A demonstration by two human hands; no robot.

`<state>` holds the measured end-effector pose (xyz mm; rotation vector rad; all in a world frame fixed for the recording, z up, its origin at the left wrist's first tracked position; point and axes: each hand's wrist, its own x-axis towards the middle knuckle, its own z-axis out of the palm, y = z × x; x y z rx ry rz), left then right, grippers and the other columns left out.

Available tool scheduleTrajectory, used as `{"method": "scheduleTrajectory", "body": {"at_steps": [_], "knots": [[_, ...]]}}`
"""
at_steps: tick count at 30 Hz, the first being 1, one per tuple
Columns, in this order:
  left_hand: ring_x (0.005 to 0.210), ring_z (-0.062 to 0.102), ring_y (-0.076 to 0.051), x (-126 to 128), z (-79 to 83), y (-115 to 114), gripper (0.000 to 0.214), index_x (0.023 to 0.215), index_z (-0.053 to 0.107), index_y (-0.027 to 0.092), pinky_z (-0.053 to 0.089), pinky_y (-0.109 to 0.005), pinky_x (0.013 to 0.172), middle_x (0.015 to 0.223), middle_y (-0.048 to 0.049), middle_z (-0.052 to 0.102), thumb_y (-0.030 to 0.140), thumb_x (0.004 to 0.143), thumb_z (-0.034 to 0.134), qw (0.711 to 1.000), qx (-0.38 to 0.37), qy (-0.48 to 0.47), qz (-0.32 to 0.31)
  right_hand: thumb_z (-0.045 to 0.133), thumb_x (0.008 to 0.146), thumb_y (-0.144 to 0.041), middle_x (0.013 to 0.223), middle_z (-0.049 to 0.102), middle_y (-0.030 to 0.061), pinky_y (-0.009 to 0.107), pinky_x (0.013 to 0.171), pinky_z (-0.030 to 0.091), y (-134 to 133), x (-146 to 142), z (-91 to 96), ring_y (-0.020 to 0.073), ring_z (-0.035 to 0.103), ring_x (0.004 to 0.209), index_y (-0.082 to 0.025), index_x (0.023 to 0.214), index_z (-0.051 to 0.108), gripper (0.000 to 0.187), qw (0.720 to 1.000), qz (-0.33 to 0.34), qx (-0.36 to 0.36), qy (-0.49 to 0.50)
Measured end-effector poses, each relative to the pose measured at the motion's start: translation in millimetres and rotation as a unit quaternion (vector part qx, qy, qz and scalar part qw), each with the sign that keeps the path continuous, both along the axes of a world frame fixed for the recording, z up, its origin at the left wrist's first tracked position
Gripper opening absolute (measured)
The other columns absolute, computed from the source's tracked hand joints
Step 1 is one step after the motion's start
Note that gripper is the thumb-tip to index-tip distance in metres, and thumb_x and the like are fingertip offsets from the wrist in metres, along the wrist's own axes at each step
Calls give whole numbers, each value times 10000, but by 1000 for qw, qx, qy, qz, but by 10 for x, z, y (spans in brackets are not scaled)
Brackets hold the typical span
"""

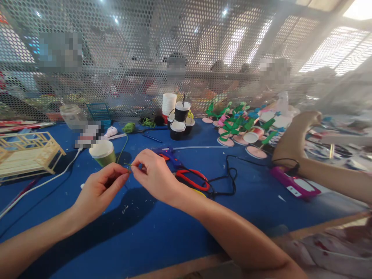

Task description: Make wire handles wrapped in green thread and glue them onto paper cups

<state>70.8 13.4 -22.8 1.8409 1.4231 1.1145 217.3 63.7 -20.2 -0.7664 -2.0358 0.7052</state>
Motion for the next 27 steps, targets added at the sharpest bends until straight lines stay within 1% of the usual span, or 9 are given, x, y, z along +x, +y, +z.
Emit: {"method": "scheduleTrajectory", "body": {"at_steps": [3,6,10,13,16,19,22,25,27], "knots": [[496,426,-96,-53,69,26,81,701,590,194,310,-203,496,562,19,521,214,727,515,992,77,99,-8,435,742,-70,783,509,47,240,629,408,9,16,-15,119,487,704,-157,676,520,138,993,18,91,-73],[558,455,-117,-129,177,93,83,669,626,207,315,-213,530,622,-2,551,203,696,547,984,109,138,-6,419,747,-59,827,512,67,249,653,419,17,39,-4,127,498,727,-145,713,537,150,980,76,124,-133],[497,413,-100,-225,268,213,51,594,626,191,295,-198,471,545,11,528,211,638,611,999,-4,25,-35,450,771,-99,817,524,55,233,673,421,4,56,58,108,508,728,-149,716,544,119,982,130,96,-97],[450,361,-78,-237,257,268,69,579,601,174,268,-183,428,493,33,480,223,618,627,993,-85,-75,-35,478,762,-109,809,532,44,218,620,419,-3,61,100,94,501,678,-149,725,537,80,991,116,46,-50],[457,360,-72,-186,198,258,101,579,572,164,273,-177,431,495,42,460,238,629,619,989,-101,-106,-35,488,754,-115,780,530,35,211,556,403,11,59,104,89,480,632,-151,711,528,70,997,77,18,-19],[491,408,-87,-117,131,194,105,584,566,163,311,-188,461,532,27,504,240,643,606,993,-70,-91,-21,492,745,-104,732,528,24,225,581,405,31,51,79,104,485,660,-162,677,521,94,999,36,32,-10],[517,437,-100,-79,98,117,60,634,606,178,329,-202,492,575,9,539,218,671,580,999,23,9,-21,472,745,-83,726,523,28,240,620,414,37,46,45,113,494,683,-166,656,514,129,997,15,68,-34],[547,457,-108,-88,136,74,97,662,632,196,339,-211,526,611,-4,538,217,705,547,985,109,128,-35,437,749,-61,785,519,51,254,656,423,28,53,22,125,504,722,-157,686,523,143,990,31,106,-91],[569,469,-114,-117,196,78,116,674,636,200,343,-216,540,630,-10,539,236,719,535,975,131,173,-37,419,750,-51,819,516,67,257,668,429,18,60,22,131,505,741,-147,716,533,153,982,66,122,-131]]}}
